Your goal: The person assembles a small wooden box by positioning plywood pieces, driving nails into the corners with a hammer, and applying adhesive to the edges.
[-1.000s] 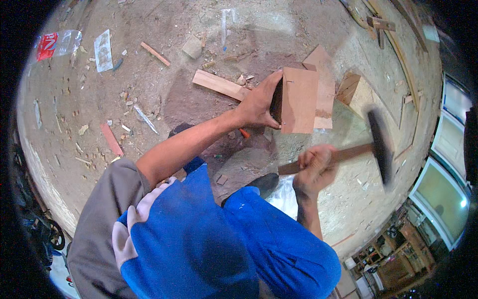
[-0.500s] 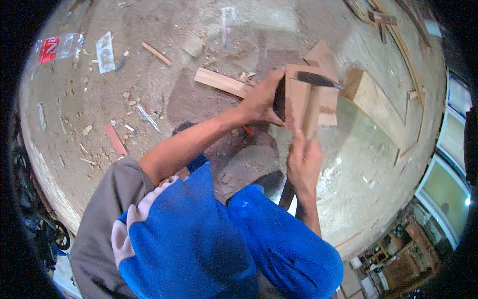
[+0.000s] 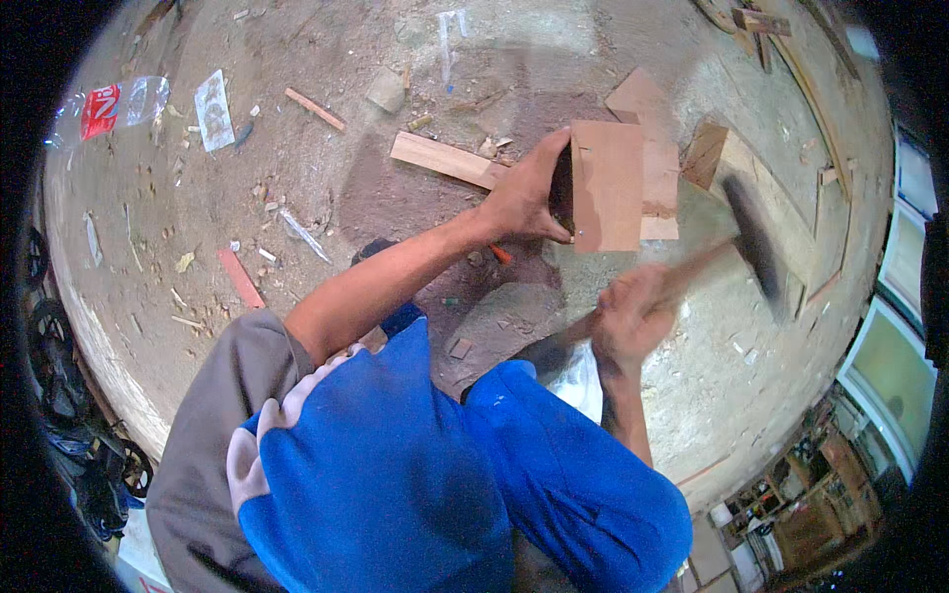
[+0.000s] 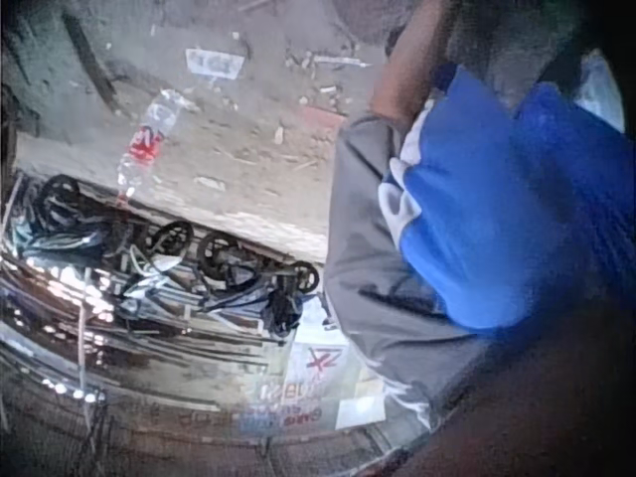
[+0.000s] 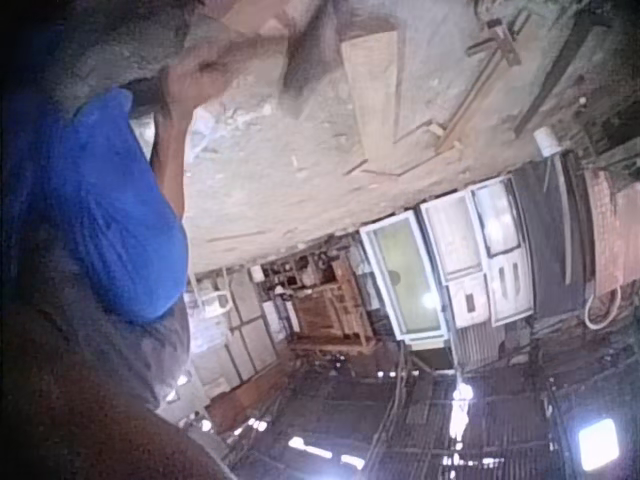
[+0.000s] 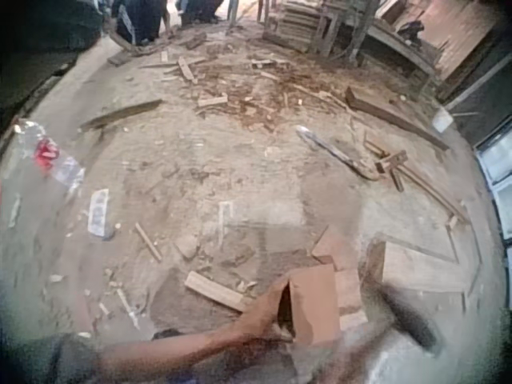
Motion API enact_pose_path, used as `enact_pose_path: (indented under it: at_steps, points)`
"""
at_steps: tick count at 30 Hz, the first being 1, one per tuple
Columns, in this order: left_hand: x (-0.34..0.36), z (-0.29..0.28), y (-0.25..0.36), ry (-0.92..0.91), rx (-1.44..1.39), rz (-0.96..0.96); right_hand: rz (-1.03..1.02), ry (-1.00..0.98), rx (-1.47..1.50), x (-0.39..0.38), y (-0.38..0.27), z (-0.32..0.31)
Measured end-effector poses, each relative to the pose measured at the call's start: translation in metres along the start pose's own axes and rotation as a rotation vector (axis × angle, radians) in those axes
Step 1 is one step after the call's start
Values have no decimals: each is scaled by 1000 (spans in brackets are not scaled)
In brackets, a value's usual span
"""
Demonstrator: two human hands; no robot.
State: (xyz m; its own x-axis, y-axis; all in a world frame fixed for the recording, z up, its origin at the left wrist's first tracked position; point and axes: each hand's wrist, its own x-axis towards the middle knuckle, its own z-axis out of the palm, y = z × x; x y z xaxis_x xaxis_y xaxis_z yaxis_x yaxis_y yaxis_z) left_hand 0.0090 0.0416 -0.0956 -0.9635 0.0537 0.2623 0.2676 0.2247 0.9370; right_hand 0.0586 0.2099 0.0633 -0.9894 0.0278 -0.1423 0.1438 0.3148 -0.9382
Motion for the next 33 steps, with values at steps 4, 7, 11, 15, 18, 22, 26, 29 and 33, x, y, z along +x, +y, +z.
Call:
enact_pose_path:
  at_steps: [4, 7, 11, 15, 18, 22, 26, 29, 33]
  points:
    - [-8, -5, 3, 2, 17, -29, -38, -234, -591, 6, -6, 7]
    - [3, -2, 3, 33, 34, 5, 17, -72, -10, 10, -21, 4]
    - [-3, -5, 2, 2, 33, -79, -33, -284, -696, 20, -6, 15]
    - [-14, 3, -4, 42, -7, -49, -88, -166, -485, 12, -10, 7]
    - [-2, 3, -3, 4, 8, -18, -191, -141, -630, 9, -12, 2]
    - [-1, 1, 5, -12, 36, -21, -104, -188, -599, 11, -7, 1]
    - [-3, -1, 6, -2, 10, -47, -13, -32, -281, 4, -14, 1]
    - [-6, 0, 0, 27, 53, 34, -318, -139, -791, 11, -9, 7]
    - [-14, 5, 0, -13, 32, 39, 68, -74, -475, -5, -7, 3]
